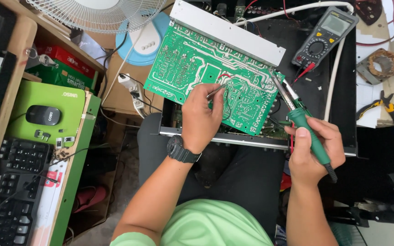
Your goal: Soldering components and wires on a large green printed circuit board as part of an electronics repair or assembly task.
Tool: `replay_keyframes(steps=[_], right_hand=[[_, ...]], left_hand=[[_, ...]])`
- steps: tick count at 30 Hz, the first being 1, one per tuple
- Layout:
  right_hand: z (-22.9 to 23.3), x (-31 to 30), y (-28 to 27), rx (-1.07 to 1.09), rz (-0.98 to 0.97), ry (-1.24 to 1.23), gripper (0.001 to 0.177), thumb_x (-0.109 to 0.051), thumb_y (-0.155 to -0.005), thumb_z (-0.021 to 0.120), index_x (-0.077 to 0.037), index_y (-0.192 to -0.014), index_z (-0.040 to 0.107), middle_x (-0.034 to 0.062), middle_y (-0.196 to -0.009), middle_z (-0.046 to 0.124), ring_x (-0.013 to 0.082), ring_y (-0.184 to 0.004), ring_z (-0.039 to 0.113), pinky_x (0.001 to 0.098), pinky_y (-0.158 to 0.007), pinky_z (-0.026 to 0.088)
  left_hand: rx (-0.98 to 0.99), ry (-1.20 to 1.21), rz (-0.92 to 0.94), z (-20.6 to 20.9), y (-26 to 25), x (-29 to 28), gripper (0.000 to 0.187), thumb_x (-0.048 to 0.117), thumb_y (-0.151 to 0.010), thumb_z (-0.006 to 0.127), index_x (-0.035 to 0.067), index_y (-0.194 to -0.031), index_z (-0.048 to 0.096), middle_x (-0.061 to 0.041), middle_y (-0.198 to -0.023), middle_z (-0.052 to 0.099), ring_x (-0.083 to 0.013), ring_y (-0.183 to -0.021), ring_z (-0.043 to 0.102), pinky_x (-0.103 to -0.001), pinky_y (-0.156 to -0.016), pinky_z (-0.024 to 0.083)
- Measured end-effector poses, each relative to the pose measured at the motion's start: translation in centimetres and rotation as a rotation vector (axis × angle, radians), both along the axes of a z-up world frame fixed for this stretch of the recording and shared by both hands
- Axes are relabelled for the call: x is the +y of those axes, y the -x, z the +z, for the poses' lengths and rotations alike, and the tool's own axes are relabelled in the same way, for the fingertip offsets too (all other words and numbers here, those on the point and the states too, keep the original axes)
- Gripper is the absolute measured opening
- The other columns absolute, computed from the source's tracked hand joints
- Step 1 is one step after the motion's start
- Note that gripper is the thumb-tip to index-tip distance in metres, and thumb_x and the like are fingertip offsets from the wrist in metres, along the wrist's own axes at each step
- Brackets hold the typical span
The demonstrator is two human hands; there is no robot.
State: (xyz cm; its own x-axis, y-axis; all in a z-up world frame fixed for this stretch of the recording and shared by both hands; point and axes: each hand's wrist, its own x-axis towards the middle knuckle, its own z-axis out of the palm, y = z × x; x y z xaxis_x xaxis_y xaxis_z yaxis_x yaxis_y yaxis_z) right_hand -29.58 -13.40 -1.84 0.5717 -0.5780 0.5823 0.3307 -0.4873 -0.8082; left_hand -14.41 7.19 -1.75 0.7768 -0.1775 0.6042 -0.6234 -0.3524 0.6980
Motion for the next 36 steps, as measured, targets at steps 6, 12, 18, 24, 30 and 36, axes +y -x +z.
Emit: replay_keyframes(steps=[6,12,18,24,30,36], right_hand=[[-0.2,-0.1,0.1,0.012,-0.004,-0.009,0.029,-0.007,-0.119,0.07,0.019,-0.129,0.066,0.0346,-0.127,0.061,0.0494,-0.099,0.08,0.052,-0.088,0.077],[-0.1,0.0,0.0,0.001,-0.003,-0.009,0.028,-0.006,-0.118,0.07,0.019,-0.129,0.066,0.0347,-0.126,0.061,0.0494,-0.099,0.08,0.0519,-0.087,0.078],[0.1,0.1,0.1,0.026,-0.028,-0.035,0.028,-0.009,-0.118,0.07,0.017,-0.128,0.067,0.0335,-0.127,0.062,0.0468,-0.099,0.08,0.0506,-0.087,0.078],[-1.1,-1.5,-0.5,-0.115,0.047,-0.017,0.023,0.001,-0.116,0.072,0.022,-0.123,0.066,0.0429,-0.122,0.066,0.067,-0.095,0.073,0.0617,-0.068,0.072],[-0.2,-1.1,-0.6,-0.098,0.021,0.057,0.02,0.003,-0.112,0.074,0.022,-0.12,0.07,0.0405,-0.117,0.07,0.0624,-0.09,0.076,0.0578,-0.066,0.072],[0.2,-1.0,-0.9,-0.089,0.009,0.112,0.02,0.001,-0.112,0.076,0.02,-0.12,0.072,0.0392,-0.115,0.073,0.0552,-0.089,0.08,0.0547,-0.069,0.073]], left_hand=[[0.056,0.043,-0.017,0.0,-0.1,0.1,0.013,0.013,-0.118,0.069,0.004,-0.126,0.071,-0.012,-0.115,0.077,-0.0287,-0.104,0.081,-0.04,-0.091,0.071],[0.079,0.065,-0.041,0.4,-0.2,0.3,0.014,0.017,-0.119,0.066,0.007,-0.128,0.069,-0.011,-0.119,0.077,-0.0281,-0.103,0.079,-0.041,-0.09,0.067],[0.032,-0.018,-0.27,2.9,-3.4,-1.3,0.011,0.01,-0.12,0.055,0.004,-0.128,0.058,-0.013,-0.115,0.069,-0.0322,-0.099,0.07,-0.046,-0.089,0.056],[-0.104,-0.105,-0.278,2.4,-7.2,-5.4,0.011,0.012,-0.117,0.068,0.003,-0.123,0.068,-0.012,-0.098,0.072,-0.043,-0.096,0.08,-0.055,-0.08,0.068],[-0.105,-0.094,-0.274,1.4,-8.0,-7.0,0.01,0.017,-0.117,0.07,0.008,-0.122,0.07,-0.008,-0.097,0.071,-0.04,-0.096,0.081,-0.052,-0.082,0.069],[-0.129,-0.088,-0.295,1.4,-8.3,-7.2,0.008,0.016,-0.117,0.07,0.009,-0.12,0.071,-0.006,-0.101,0.075,-0.0381,-0.097,0.081,-0.05,-0.086,0.069]])
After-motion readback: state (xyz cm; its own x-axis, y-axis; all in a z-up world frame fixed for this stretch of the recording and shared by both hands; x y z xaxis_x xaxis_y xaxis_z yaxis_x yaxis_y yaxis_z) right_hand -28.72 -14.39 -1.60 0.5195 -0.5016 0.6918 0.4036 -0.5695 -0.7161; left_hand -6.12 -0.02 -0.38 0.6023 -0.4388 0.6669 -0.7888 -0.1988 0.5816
